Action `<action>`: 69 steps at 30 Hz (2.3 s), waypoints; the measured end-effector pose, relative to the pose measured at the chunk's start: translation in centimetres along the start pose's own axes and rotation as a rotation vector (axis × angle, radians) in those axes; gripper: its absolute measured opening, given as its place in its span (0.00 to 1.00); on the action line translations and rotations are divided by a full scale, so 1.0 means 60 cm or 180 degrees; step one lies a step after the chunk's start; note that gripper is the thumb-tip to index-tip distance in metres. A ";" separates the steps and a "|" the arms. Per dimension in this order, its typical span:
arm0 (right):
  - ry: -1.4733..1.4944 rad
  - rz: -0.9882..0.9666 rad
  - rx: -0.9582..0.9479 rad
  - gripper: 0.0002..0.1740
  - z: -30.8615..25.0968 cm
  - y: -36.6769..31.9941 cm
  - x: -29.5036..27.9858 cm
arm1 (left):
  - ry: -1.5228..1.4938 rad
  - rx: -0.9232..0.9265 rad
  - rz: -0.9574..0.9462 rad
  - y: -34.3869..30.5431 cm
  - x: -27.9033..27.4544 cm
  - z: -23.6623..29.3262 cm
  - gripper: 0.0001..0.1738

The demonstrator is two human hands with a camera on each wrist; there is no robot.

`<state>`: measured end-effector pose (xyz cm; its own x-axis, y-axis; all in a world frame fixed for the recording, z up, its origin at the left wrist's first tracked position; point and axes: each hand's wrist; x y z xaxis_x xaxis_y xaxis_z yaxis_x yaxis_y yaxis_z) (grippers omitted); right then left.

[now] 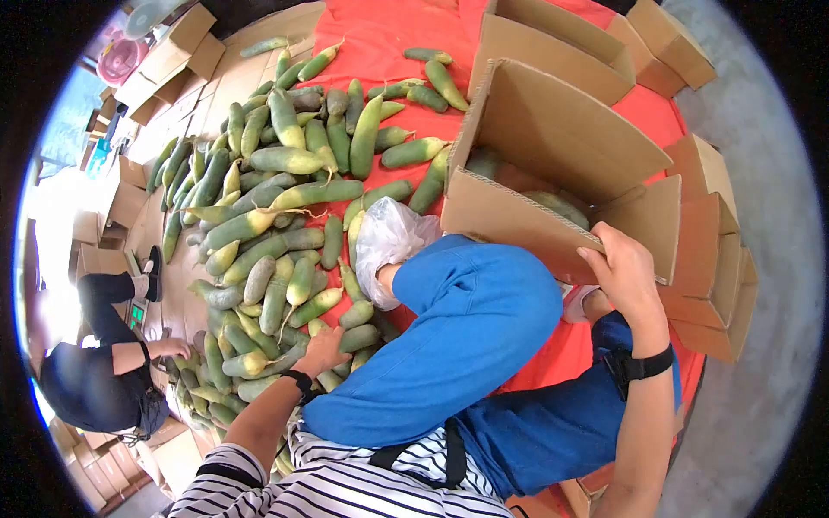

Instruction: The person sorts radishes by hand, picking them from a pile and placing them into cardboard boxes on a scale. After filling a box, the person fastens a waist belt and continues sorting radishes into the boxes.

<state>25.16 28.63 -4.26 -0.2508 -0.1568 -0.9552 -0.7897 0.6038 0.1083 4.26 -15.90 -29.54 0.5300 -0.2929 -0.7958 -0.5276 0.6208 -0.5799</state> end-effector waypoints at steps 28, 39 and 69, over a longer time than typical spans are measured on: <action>0.0016 0.0267 -0.0395 0.13 0.018 -0.015 0.004 | -0.1236 0.2641 0.3489 0.057 -0.508 0.387 0.31; -0.0127 0.0244 -0.0403 0.16 0.033 -0.011 0.022 | 0.0075 0.0244 0.1294 -0.138 -0.024 -0.073 0.14; -0.0108 0.0343 -0.0272 0.14 0.014 -0.014 0.017 | 0.1884 0.0099 -0.0330 -0.147 0.003 -0.242 0.14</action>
<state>26.05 28.61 -5.54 -0.3189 -0.0670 -0.9454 -0.8044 0.5467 0.2326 -0.60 -31.99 -27.10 0.1133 -0.7027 -0.7024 -0.4686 0.5856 -0.6614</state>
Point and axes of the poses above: each hand's wrist, its own y-axis towards the middle knuckle, its own x-axis out of the palm, z = x × y, and after that the axes turned 11 degrees about z, right-handed
